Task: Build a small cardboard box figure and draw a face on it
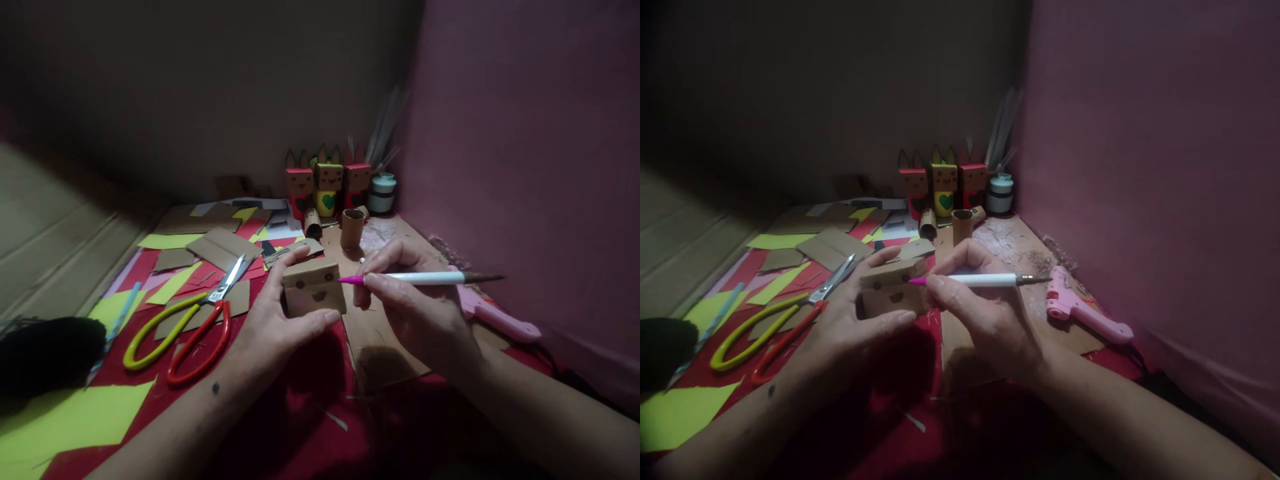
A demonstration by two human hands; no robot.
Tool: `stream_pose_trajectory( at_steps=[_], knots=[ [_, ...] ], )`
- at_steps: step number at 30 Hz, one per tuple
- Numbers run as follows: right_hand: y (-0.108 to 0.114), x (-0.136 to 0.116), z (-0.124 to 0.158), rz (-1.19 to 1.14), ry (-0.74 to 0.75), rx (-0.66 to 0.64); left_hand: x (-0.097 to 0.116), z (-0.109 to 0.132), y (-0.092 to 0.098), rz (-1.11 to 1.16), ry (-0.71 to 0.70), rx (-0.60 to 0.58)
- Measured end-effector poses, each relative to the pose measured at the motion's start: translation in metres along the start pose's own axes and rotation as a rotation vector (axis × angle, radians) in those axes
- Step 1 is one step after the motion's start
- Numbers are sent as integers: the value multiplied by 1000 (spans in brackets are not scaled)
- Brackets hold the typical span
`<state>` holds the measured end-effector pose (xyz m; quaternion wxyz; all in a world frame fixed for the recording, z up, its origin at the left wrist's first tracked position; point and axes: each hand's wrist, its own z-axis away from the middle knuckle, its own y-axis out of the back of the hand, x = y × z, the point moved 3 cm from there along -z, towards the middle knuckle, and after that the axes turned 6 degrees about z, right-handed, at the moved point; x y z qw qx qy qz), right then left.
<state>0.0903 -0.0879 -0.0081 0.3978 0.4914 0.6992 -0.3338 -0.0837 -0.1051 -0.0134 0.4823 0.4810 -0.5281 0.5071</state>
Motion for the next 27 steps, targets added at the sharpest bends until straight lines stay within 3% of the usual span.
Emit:
stream_pose_trajectory(
  at_steps=[4,8,16,27],
  knots=[
    [-5,1,10,274,122,82,-1,-1,2,6,18,29],
    [-10,1,20,380,220,107,-3,-2,3,-52,4,55],
    [-9,2,18,486,188,118,0,0,-1,-128,-16,118],
    [-9,6,18,501,131,61,1,-1,-2,-184,-14,103]
  ],
)
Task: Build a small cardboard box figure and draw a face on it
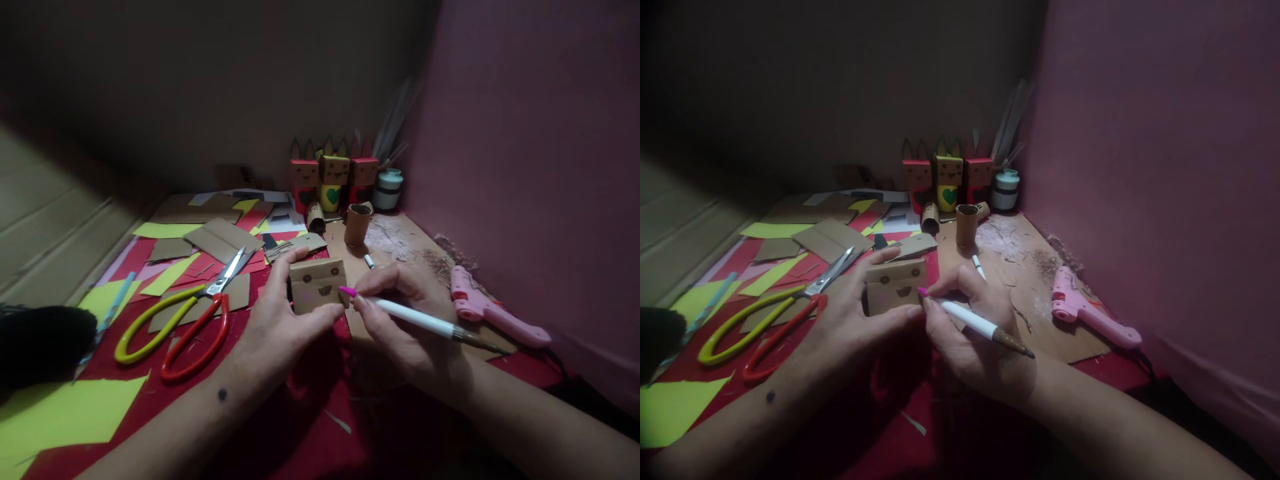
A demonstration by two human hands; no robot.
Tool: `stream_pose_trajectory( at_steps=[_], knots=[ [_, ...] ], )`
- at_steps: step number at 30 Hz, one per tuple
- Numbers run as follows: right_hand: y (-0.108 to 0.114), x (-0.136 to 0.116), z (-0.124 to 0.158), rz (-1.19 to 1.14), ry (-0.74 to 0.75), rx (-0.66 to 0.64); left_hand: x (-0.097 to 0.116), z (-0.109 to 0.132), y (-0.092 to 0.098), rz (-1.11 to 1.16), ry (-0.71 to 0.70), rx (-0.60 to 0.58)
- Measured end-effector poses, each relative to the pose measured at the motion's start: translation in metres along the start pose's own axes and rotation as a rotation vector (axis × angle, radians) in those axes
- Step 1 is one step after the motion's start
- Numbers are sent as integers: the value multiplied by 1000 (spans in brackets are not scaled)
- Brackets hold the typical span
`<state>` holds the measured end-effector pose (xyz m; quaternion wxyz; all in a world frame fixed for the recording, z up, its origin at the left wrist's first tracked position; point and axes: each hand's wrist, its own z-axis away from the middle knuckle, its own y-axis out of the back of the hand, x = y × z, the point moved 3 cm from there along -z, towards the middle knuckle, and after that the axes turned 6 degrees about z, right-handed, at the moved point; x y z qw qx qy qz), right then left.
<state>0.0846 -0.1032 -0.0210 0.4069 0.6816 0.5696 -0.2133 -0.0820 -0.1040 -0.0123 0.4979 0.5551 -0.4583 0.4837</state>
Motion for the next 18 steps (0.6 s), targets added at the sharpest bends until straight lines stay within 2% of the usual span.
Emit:
stream_pose_trajectory(
  at_steps=[18],
  knots=[
    [1,0,-2,25,0,-14,2,3,-3,-4,12,1]
  ],
)
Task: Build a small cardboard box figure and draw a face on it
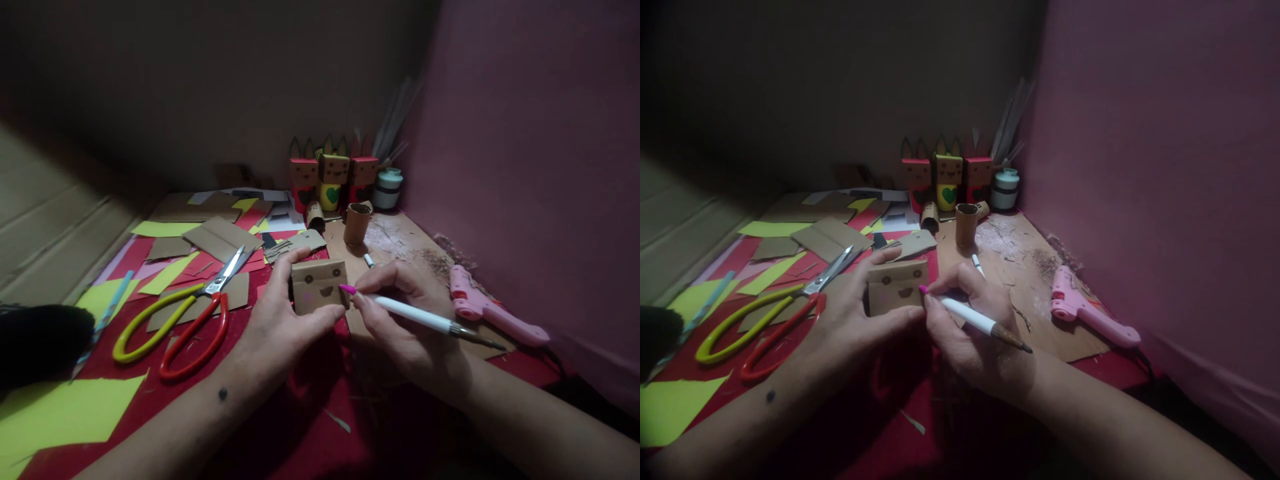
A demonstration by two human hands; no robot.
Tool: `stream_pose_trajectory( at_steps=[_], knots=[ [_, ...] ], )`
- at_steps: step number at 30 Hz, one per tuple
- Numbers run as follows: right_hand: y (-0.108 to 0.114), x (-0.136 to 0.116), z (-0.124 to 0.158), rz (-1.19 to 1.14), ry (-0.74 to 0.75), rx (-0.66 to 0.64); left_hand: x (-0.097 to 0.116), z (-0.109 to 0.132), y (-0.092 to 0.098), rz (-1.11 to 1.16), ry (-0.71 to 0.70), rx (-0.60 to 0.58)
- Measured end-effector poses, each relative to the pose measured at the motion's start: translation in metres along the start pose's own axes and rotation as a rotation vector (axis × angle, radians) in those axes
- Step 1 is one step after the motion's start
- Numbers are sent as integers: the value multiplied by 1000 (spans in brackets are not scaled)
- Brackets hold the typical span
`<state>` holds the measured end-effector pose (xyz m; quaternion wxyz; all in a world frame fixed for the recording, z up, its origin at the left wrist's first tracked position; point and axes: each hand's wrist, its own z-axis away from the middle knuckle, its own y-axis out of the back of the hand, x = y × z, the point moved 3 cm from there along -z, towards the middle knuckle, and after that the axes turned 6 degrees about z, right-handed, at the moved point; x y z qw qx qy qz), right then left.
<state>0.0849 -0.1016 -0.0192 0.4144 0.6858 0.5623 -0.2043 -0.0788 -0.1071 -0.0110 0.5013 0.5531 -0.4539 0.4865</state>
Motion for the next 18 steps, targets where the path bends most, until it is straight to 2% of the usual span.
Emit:
stream_pose_trajectory(
  at_steps=[18],
  knots=[
    [-1,3,1,34,10,27,-1,-1,0,24,18,-1]
  ],
)
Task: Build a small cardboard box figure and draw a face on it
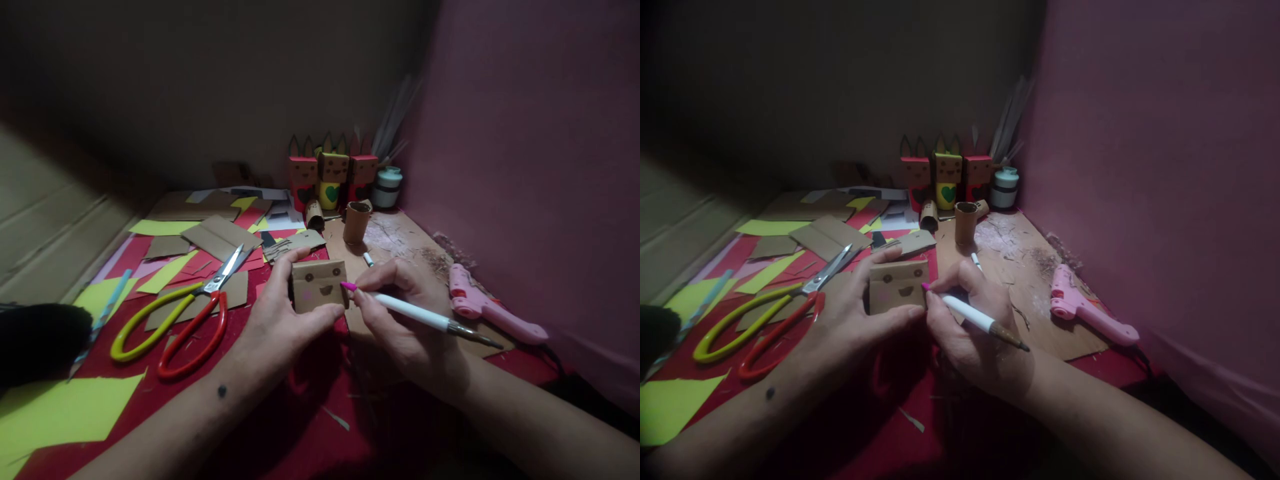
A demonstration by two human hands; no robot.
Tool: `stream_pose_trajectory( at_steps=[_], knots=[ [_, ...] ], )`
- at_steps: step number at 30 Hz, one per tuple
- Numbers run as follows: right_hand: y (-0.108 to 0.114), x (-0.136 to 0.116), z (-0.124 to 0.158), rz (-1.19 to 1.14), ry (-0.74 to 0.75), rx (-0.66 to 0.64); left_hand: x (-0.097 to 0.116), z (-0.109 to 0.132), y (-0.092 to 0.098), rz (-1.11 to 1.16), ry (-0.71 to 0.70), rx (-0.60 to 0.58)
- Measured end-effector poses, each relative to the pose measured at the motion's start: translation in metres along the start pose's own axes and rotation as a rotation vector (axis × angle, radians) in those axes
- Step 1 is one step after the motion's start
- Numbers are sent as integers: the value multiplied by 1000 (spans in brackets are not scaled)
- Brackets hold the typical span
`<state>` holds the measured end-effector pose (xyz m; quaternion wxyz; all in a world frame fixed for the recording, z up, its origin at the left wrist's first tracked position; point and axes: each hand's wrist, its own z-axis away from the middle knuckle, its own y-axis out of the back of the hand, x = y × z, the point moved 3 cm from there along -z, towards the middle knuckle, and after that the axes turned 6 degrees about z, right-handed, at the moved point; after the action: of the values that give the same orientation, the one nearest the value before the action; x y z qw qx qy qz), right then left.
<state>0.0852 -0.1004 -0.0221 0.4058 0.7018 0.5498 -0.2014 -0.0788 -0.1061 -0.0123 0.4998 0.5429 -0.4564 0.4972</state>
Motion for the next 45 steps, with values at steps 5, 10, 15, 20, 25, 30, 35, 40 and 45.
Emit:
stream_pose_trajectory(
  at_steps=[5,10,15,20,25,30,35,40,45],
  knots=[
    [0,-1,0,34,10,4,1,1,0,-9,13,5],
    [0,-6,-2,50,19,15,-2,-1,1,-8,46,-7],
    [0,-6,-1,26,6,7,-1,0,0,10,45,-16],
    [0,0,0,-2,-23,6,1,3,-1,9,47,-5],
    [2,0,1,14,-33,23,-2,0,0,10,49,-31],
    [2,-1,1,36,3,12,0,2,0,3,74,-4],
    [1,-1,0,41,35,8,1,1,0,-52,83,18],
    [1,-6,-2,71,42,13,1,0,0,-49,76,10],
    [1,-5,-2,45,20,14,5,4,-2,-51,83,6]
  ],
)
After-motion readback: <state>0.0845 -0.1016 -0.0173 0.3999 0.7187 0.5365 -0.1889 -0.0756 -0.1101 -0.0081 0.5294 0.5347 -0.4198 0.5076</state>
